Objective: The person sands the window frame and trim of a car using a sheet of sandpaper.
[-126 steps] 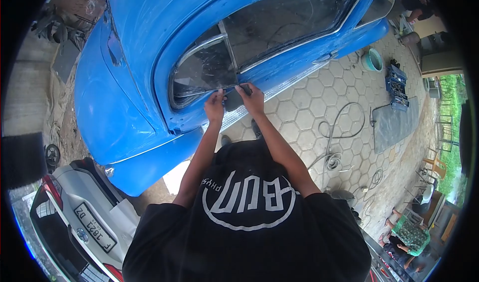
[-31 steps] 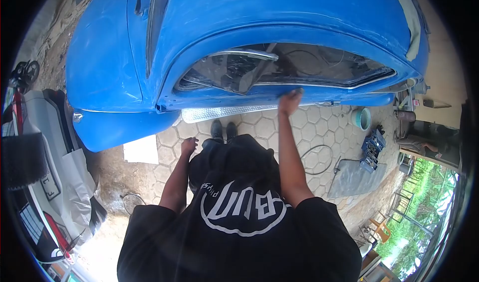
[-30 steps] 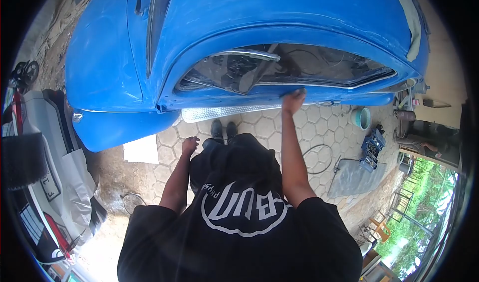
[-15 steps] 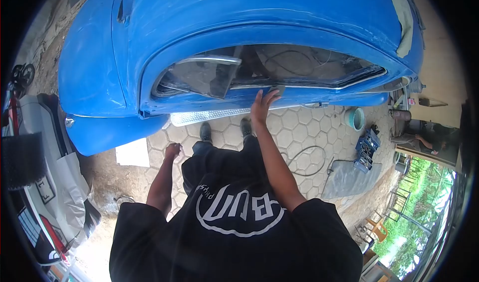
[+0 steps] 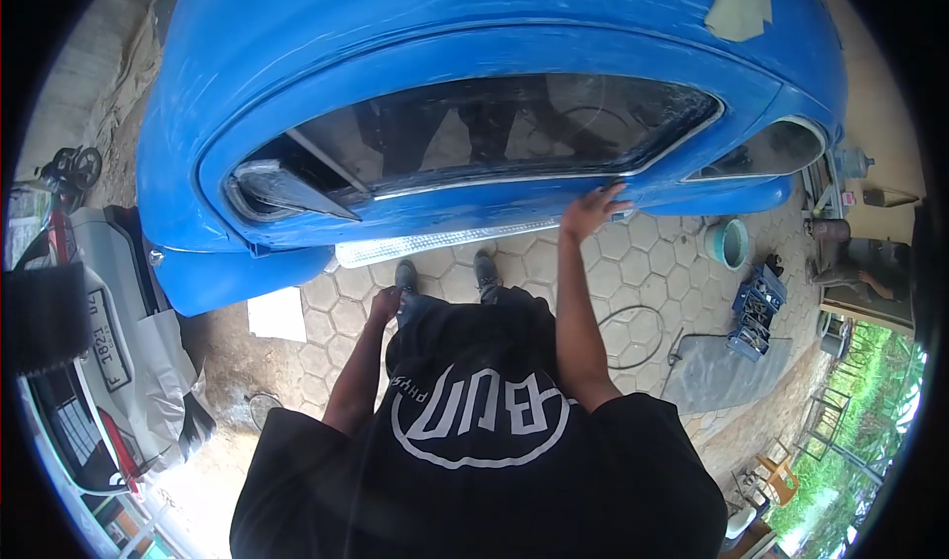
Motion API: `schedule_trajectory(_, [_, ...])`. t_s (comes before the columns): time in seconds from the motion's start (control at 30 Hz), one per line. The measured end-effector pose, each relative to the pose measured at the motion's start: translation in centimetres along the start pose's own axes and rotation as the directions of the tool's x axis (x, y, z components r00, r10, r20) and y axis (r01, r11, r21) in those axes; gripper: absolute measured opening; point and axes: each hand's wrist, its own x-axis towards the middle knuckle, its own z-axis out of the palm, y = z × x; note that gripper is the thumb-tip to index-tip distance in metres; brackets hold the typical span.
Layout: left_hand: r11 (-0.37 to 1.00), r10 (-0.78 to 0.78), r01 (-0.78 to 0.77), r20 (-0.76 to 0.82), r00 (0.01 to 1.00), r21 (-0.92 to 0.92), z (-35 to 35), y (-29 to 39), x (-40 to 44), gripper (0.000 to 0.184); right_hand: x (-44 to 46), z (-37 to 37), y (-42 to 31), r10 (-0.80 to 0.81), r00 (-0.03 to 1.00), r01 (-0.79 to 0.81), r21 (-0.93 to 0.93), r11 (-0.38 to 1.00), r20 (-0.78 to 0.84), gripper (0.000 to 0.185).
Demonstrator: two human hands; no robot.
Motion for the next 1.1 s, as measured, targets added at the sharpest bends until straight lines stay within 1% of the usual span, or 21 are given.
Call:
schedule_trajectory(0.03, [0.999, -0.006, 0.006, 0.005, 1.000, -0.041, 0.9, 0.2, -0.1, 0.040, 1.2, -0.8, 0.4, -0.027, 0.999, 0.028, 0.064, 0.998, -0.021, 0.054])
schedule_trajectory(0.1, [0.998, -0.038, 0.039, 0.015, 0.999, -0.049, 2.4, 0.4, -0.2, 0.039, 2.9, -3.3, 0.3, -0.080, 0.995, 0.090, 0.187, 0.978, -0.065, 0.049])
schedule_trajectory(0.2, [0.990, -0.114, 0.115, 0.022, 0.993, -0.079, 3.7, 0.5, -1.1, 0.037, 2.9, -5.3, 0.6, -0.054, 0.992, 0.057, 0.023, 0.998, -0.114, 0.038])
schedule_trajectory(0.27, [0.974, -0.189, 0.190, 0.024, 0.982, -0.120, 3.9, 0.8, -2.1, 0.038, 3.2, -5.4, 1.0, -0.147, 0.987, 0.146, -0.018, 0.989, -0.069, 0.036])
schedule_trajectory(0.3, [0.975, -0.203, 0.203, 0.001, 0.979, -0.091, 4.1, 1.1, -2.7, 0.039, 3.3, -5.4, 1.2, -0.190, 0.981, 0.188, -0.038, 0.981, -0.050, 0.036])
schedule_trajectory(0.4, [0.975, -0.203, 0.203, 0.009, 0.979, -0.091, 4.4, 0.9, -3.6, 0.040, 2.3, -3.2, 1.8, -0.328, 0.943, 0.327, -0.020, 0.945, -0.059, 0.037])
schedule_trajectory(0.43, [0.967, -0.244, 0.245, 0.023, 0.969, -0.076, 4.5, 0.8, -3.6, 0.039, 1.4, -2.6, 2.1, -0.359, 0.931, 0.356, -0.053, 0.933, -0.060, 0.037])
schedule_trajectory(0.47, [0.963, -0.258, 0.260, 0.032, 0.966, -0.074, 4.5, 1.1, -3.9, 0.039, 0.6, -2.1, 1.8, -0.371, 0.927, 0.369, -0.040, 0.929, -0.060, 0.037])
schedule_trajectory(0.53, [0.961, -0.268, 0.274, 0.112, 0.957, -0.036, 4.7, -1.0, -2.2, 0.044, -1.3, -1.5, 1.0, -0.393, 0.918, 0.393, -0.016, 0.919, -0.059, 0.038])
schedule_trajectory(0.63, [0.973, -0.221, 0.228, 0.124, 0.967, -0.042, 4.8, 0.4, -2.3, 0.044, -2.8, -2.4, -0.3, -0.284, 0.952, 0.275, 0.084, 0.958, 0.113, 0.041])
schedule_trajectory(0.67, [0.977, -0.199, 0.207, 0.127, 0.972, -0.049, 4.6, 1.1, -2.3, 0.044, -2.3, -2.7, -0.2, -0.341, 0.935, 0.342, 0.010, 0.940, 0.092, 0.042])
schedule_trajectory(0.73, [0.982, -0.175, 0.179, 0.057, 0.983, -0.063, 4.4, 3.2, -3.4, 0.043, -0.8, -3.8, 1.1, -0.453, 0.889, 0.459, -0.135, 0.878, 0.068, 0.046])
schedule_trajectory(0.77, [0.984, -0.162, 0.163, 0.029, 0.986, -0.072, 4.2, 4.5, -3.6, 0.042, -0.1, -3.9, 2.1, -0.394, 0.919, 0.390, -0.156, 0.908, 0.008, 0.049])
schedule_trajectory(0.83, [0.985, -0.155, 0.154, -0.011, 0.988, -0.072, 3.7, 6.1, -4.0, 0.041, 0.9, -4.0, 2.9, -0.324, 0.946, 0.323, -0.109, 0.940, 0.005, 0.047])
schedule_trajectory(0.87, [0.988, -0.136, 0.135, -0.009, 0.991, -0.070, 3.4, 5.7, -3.6, 0.041, 1.1, -3.9, 2.7, -0.289, 0.957, 0.288, -0.088, 0.954, 0.003, 0.047])
schedule_trajectory(0.9, [0.991, -0.117, 0.116, -0.007, 0.993, -0.069, 3.1, 5.2, -3.2, 0.041, 0.6, -3.3, 2.3, -0.250, 0.968, 0.250, 0.010, 0.968, 0.000, 0.043])
schedule_trajectory(0.93, [0.992, -0.101, 0.101, -0.005, 0.995, -0.071, 3.0, 4.6, -3.1, 0.041, -0.1, -2.6, 1.7, -0.241, 0.971, 0.240, 0.055, 0.969, 0.011, 0.041])
schedule_trajectory(1.0, [0.985, -0.152, 0.151, -0.008, 0.988, -0.083, 2.8, 3.3, -2.8, 0.042, -1.9, -1.0, -0.5, -0.227, 0.973, 0.218, 0.153, 0.964, 0.039, 0.039])
schedule_trajectory(1.03, [0.981, -0.176, 0.174, -0.011, 0.984, -0.090, 2.5, 2.7, -2.6, 0.042, -2.7, -0.5, -1.6, -0.184, 0.981, 0.174, 0.149, 0.973, 0.061, 0.040])
schedule_trajectory(1.1, [0.976, -0.202, 0.200, -0.011, 0.979, -0.091, 1.7, 2.0, -2.9, 0.042, -4.0, 0.0, -2.7, -0.180, 0.981, 0.169, 0.138, 0.976, 0.069, 0.040])
